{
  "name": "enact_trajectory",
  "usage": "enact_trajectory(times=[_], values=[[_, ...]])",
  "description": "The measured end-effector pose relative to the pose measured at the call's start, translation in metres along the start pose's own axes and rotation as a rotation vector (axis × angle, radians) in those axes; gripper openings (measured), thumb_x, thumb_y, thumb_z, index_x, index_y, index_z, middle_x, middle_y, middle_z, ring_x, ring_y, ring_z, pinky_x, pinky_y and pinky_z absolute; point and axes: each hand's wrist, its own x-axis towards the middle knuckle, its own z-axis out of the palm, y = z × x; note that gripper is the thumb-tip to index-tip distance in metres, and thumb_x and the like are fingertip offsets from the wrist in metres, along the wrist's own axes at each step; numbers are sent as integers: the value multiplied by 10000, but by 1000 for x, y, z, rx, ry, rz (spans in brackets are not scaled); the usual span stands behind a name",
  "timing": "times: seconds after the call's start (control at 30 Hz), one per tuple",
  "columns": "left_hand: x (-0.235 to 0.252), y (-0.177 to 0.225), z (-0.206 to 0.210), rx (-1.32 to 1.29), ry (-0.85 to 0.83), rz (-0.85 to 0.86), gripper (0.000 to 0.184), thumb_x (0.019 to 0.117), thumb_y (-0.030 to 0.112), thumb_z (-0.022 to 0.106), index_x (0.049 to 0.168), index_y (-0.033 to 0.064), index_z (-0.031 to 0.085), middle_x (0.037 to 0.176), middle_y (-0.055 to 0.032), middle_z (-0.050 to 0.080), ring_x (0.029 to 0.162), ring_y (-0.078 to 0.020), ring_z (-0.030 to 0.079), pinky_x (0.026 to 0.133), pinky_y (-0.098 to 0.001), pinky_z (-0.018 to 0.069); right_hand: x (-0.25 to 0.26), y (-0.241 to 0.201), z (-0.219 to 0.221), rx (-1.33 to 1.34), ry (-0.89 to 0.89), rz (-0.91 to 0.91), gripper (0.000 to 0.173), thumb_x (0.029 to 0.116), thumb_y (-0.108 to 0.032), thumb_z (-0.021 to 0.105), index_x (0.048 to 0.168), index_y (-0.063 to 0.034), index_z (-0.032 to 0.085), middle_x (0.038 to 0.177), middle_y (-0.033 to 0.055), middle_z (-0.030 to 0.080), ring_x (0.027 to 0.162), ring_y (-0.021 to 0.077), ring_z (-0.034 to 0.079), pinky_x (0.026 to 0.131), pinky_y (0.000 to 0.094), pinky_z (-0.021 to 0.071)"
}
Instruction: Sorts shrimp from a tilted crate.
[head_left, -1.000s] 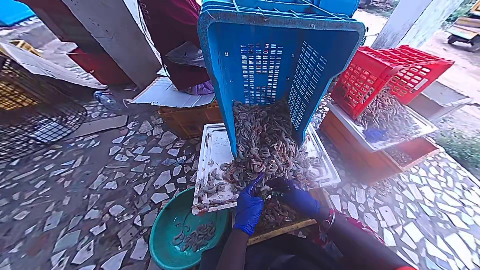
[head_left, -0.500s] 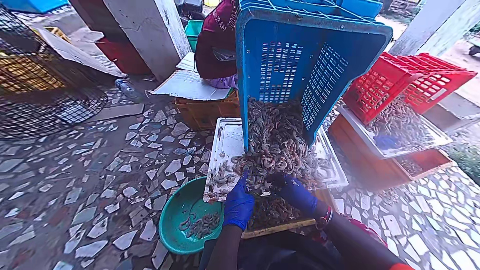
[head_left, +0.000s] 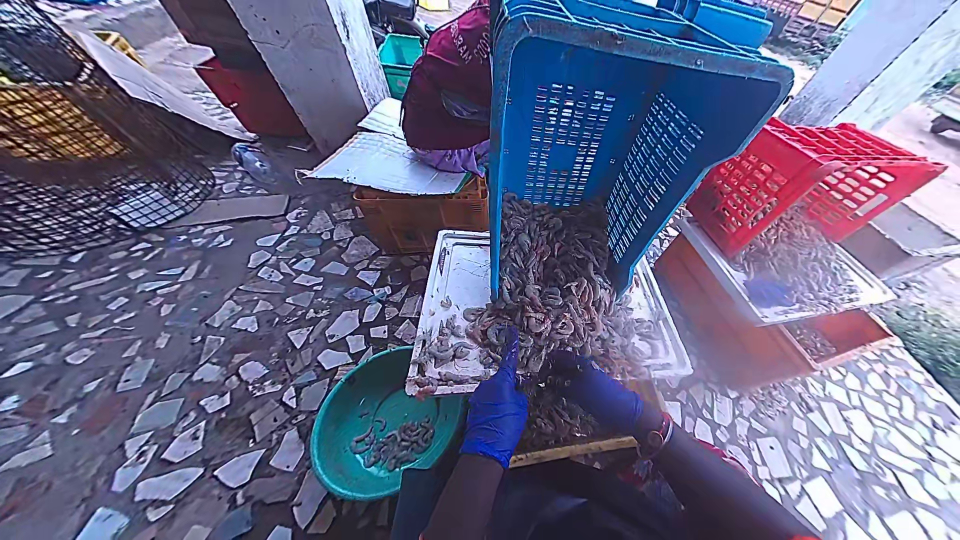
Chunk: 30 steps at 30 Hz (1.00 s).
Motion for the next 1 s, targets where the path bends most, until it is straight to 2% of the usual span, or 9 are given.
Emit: enact_trajectory(times=[0.13,0.2,0.3,0.4,0.47,0.53,0.67,0.87,1.0], values=[[8,-14,-3,38,-5,-41,873,969,56,578,1653,376,141,1210,-177,719,1058,-398,711,941,-592,537,-7,-1,-9,29,182,-82,292,1005,-124,605,1283,-39,627,1171,57,693,1033,110,673,921,302,574],[13,-24,3,212,-124,-36,821,951,77,589,1630,396,256,1311,-88,702,1188,-365,667,1010,-613,492,-7,-5,1,72,388,-336,245,967,-36,602,1201,13,653,1113,75,701,1018,114,669,918,286,569],[18,-24,32,467,-305,-39,670,857,176,732,1494,246,536,1523,-154,502,1423,-435,416,1052,-700,396,1,-33,43,262,417,-653,222,948,23,578,1156,52,651,1152,105,679,1059,134,661,930,295,575],[22,-19,59,416,-255,-200,663,924,309,674,1444,-56,484,1488,-274,482,1392,-417,470,1116,-569,410,23,-68,68,80,95,-490,341,975,-37,616,1308,25,658,1405,177,598,1216,164,630,1016,284,540],[18,-11,48,372,-234,-141,397,978,141,583,1363,42,594,1382,-208,603,1261,-387,605,1011,-572,510,45,-63,54,-54,236,-351,316,977,-64,613,1284,-34,681,1307,117,663,1143,124,653,986,274,544],[21,-12,40,340,-266,-93,448,989,72,534,1419,180,595,1396,-135,628,1274,-361,611,1011,-591,514,61,-32,22,-470,377,-203,311,958,-153,629,1256,-111,709,1236,58,716,1156,138,665,1029,335,526],[30,-10,30,355,-298,-97,494,1031,77,475,1508,205,499,1434,-147,600,1320,-362,580,1032,-585,499,63,26,4,-1115,81,39,341,964,-280,609,1256,-126,695,1322,194,637,1226,409,597,1020,618,461],[35,-9,33,340,-309,-174,457,1012,238,519,1467,216,546,1396,-152,625,1315,-381,574,1032,-607,483,73,47,24,-1291,31,55,397,949,-157,603,1274,72,608,1293,314,599,1182,496,593,966,662,458],[41,-13,35,428,-318,-142,401,1006,190,522,1399,172,605,1389,-162,623,1314,-389,568,1026,-602,488,69,35,6,-1211,-10,79,336,929,-153,602,1231,-23,672,1304,239,628,1192,444,604,975,655,460]])
